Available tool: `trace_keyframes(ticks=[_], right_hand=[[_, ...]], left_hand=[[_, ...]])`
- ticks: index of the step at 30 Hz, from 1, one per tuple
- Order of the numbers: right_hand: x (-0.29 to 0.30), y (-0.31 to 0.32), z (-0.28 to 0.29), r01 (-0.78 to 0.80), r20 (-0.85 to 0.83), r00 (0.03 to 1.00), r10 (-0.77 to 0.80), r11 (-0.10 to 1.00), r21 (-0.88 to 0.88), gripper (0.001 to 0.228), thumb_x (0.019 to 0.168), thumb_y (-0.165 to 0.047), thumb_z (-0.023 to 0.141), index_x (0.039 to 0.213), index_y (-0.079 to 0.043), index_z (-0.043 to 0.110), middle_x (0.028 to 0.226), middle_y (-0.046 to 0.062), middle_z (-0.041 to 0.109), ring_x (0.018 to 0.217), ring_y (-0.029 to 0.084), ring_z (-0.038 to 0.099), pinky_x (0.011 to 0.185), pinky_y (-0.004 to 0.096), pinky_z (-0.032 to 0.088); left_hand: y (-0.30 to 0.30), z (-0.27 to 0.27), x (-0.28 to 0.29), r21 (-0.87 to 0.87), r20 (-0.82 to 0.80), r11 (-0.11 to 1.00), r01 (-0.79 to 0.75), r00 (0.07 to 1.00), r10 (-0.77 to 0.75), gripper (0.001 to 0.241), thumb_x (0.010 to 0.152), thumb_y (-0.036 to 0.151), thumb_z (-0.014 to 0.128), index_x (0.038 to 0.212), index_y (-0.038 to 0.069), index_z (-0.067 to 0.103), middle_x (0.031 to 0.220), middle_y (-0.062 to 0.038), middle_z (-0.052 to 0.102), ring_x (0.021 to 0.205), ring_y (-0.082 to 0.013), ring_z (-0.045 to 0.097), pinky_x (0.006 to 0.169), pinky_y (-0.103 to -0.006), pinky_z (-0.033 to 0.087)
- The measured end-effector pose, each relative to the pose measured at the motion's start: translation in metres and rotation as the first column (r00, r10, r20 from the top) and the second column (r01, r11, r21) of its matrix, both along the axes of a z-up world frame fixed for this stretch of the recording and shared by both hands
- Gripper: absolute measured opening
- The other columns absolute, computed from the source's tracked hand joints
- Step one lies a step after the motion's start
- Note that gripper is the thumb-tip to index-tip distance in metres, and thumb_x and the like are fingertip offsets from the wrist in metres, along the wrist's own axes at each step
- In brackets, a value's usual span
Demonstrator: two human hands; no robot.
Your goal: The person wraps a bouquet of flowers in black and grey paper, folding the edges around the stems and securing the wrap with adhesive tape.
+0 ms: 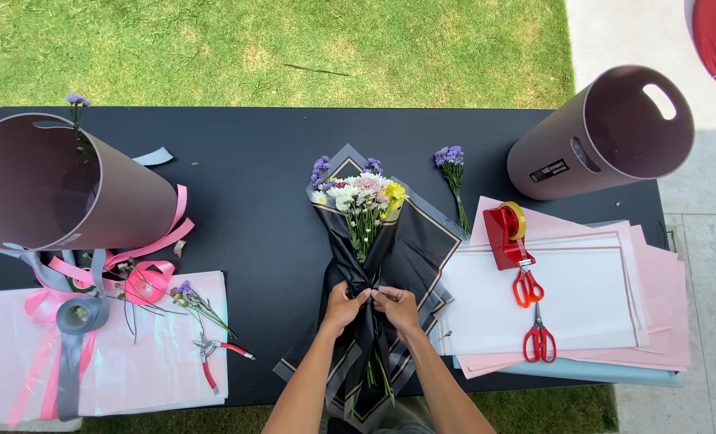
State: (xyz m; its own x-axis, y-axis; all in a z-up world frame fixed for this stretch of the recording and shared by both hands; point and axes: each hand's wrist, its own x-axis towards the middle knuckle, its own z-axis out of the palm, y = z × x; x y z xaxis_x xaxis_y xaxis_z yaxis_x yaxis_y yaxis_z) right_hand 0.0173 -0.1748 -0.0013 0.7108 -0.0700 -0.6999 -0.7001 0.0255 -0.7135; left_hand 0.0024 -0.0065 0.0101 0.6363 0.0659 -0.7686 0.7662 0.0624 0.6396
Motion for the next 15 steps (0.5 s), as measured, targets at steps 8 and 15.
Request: trace_keyframes(ticks=[8,15], right_hand=[[-0.007,-0.013,0.001,-0.032,0.086,0.996,0.039,0.997,-0.076,0.033,0.086,-0.005,0.085,0.114,0.010,0.074,0.094,0.025,0.077,0.080,0.023,0.076,0.074,0.033,0.065],[-0.003,-0.016,-0.008,-0.041,0.073,0.996,0.046,0.997,-0.067,0.030,0.084,-0.007,0.086,0.108,0.007,0.077,0.088,0.019,0.078,0.076,0.016,0.074,0.071,0.028,0.064]], left_hand=[[-0.012,-0.003,0.003,0.066,-0.080,0.993,0.094,0.993,-0.088,0.088,0.091,0.038,0.086,0.153,-0.006,0.044,0.147,-0.025,0.056,0.140,-0.0378,0.052,0.109,-0.0509,0.050],[-0.009,-0.025,0.003,0.027,-0.097,0.999,0.027,0.995,-0.024,0.085,0.090,0.037,0.088,0.152,-0.004,0.047,0.143,-0.022,0.060,0.137,-0.0360,0.055,0.110,-0.0502,0.048]])
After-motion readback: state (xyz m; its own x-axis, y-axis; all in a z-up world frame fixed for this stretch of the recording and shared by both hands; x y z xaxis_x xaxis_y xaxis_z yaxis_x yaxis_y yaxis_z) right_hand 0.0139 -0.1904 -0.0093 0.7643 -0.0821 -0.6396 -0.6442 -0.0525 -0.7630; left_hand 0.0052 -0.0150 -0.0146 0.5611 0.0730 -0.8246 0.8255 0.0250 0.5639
